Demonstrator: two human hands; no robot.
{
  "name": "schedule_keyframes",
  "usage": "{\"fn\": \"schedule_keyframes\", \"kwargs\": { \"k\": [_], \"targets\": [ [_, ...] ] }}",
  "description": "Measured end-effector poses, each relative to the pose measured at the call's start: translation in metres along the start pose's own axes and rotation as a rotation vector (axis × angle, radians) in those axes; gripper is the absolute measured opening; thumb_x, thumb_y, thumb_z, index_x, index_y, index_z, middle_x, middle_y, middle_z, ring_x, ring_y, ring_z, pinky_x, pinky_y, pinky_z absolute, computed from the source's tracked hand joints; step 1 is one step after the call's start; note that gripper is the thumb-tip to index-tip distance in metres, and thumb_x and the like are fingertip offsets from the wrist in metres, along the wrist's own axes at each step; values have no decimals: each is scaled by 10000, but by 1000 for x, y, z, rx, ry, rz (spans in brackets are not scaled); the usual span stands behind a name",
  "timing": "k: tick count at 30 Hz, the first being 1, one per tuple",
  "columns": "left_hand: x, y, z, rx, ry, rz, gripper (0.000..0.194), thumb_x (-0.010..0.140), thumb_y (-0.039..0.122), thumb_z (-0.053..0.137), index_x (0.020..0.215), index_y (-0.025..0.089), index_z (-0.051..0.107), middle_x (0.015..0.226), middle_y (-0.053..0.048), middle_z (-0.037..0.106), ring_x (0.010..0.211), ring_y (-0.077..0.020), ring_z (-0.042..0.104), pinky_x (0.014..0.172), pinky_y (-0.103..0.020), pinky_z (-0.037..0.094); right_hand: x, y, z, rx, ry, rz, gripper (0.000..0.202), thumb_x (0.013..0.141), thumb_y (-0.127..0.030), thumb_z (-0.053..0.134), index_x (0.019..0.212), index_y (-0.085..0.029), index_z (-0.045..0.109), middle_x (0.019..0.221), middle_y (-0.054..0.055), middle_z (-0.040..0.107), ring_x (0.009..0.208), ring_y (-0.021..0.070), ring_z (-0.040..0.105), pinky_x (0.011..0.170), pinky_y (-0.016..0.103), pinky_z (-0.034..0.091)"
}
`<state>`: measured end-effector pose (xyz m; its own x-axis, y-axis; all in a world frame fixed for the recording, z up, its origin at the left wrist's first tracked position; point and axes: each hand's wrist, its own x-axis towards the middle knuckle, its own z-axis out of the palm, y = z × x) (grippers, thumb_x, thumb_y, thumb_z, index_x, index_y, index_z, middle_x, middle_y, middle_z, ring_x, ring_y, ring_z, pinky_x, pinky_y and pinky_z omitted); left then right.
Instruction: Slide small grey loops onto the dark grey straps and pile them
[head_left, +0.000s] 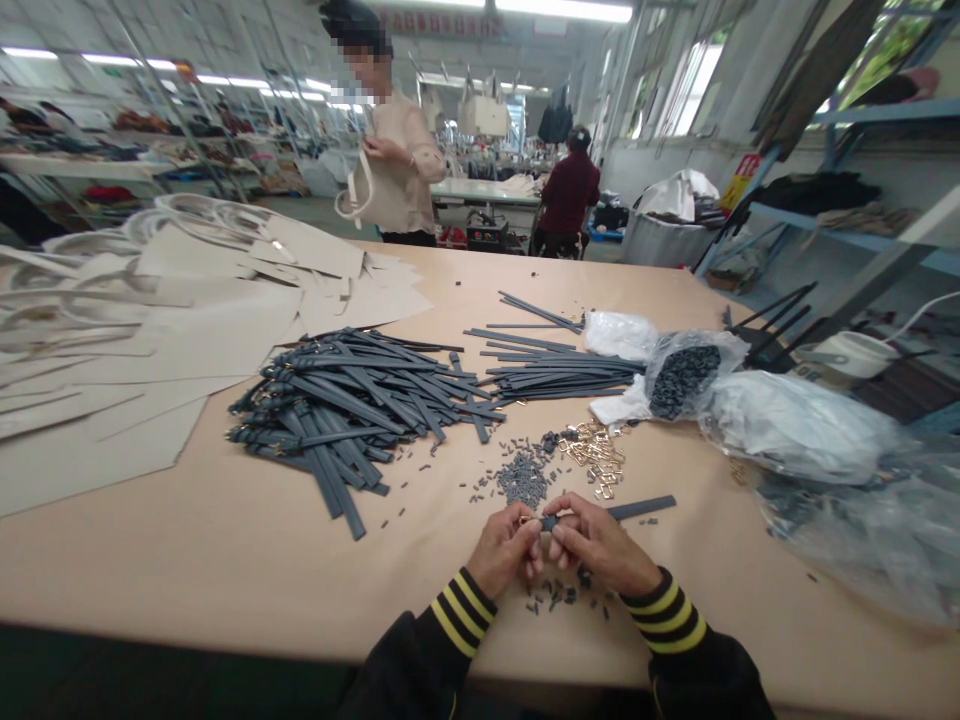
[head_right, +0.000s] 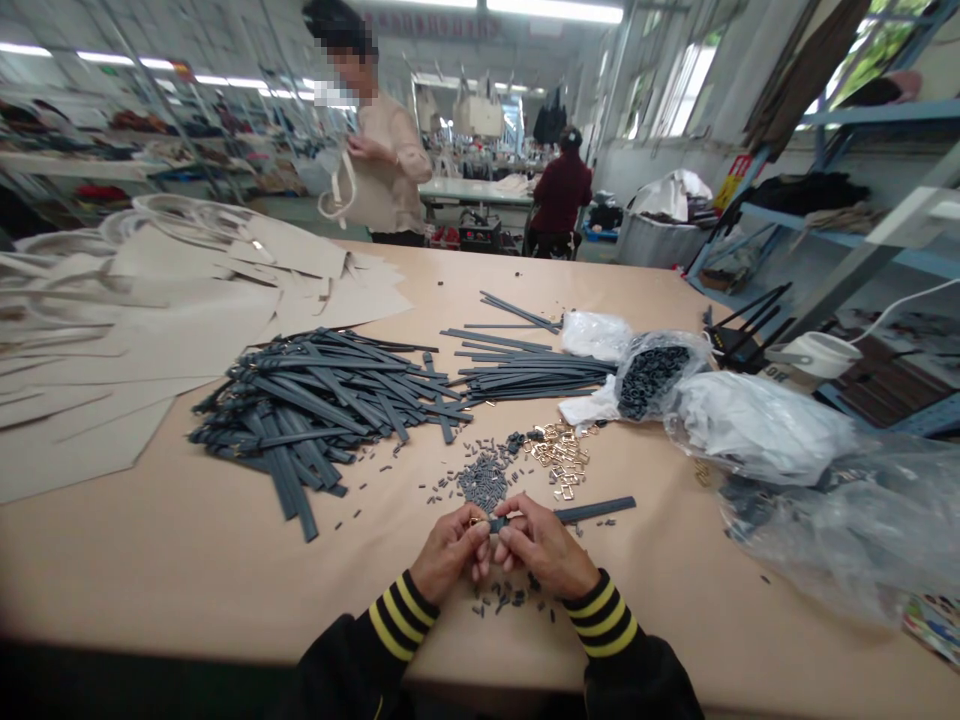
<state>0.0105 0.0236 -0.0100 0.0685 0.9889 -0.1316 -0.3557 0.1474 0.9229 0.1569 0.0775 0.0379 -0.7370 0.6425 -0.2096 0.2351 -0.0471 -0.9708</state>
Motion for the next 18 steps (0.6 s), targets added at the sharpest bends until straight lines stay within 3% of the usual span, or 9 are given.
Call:
{"fn": "schedule_keyframes", "kwargs": {
  "k": [5, 7, 10, 12, 18],
  "targets": [
    [0, 0, -2, -69, -28, 18, 258, 748, 375, 531, 702, 149, 414, 455, 40, 534, 359, -68, 491, 344, -152, 372, 2, -8, 6, -125, -56, -45, 175, 825, -220, 401, 992, -172, 427, 674, -12, 597, 570, 103, 563, 561, 231, 467],
    [1, 0, -1, -73, -1, -5, 258, 748, 376, 528, 703, 149, 414, 457, 42, 533, 356, -70, 492, 341, -154, 375, 2, -7, 5, -175, 2, -32, 194, 815, -215, 418, 1005, -181, 407, 630, -36, 561, 515, 95, 537, 508, 213, 445],
    [1, 0, 1, -41, 59, -43, 240, 760, 364, 508, 712, 145, 421, 457, 47, 527, 343, -62, 479, 335, -147, 363, 0, -3, -1, -220, 111, 6, 85, 806, -247, 443, 855, -180, 427, 595, -49, 501, 468, 86, 505, 451, 194, 406],
    [1, -1, 2, 2, 80, -55, 227, 769, 352, 491, 716, 140, 430, 462, 43, 527, 344, -57, 473, 332, -140, 349, -2, -1, -4, -246, 124, 21, 114, 813, -271, 434, 751, -176, 430, 586, -38, 498, 485, 91, 511, 464, 198, 402],
    [-1, -6, 6, 126, 97, -30, 233, 803, 357, 428, 748, 132, 458, 484, 42, 519, 323, -43, 433, 322, -142, 327, 1, 3, -3, -492, 192, -7, 93, 787, -206, 435, 709, -171, 471, 591, -24, 502, 542, 106, 480, 512, 214, 364]
  ]
}}
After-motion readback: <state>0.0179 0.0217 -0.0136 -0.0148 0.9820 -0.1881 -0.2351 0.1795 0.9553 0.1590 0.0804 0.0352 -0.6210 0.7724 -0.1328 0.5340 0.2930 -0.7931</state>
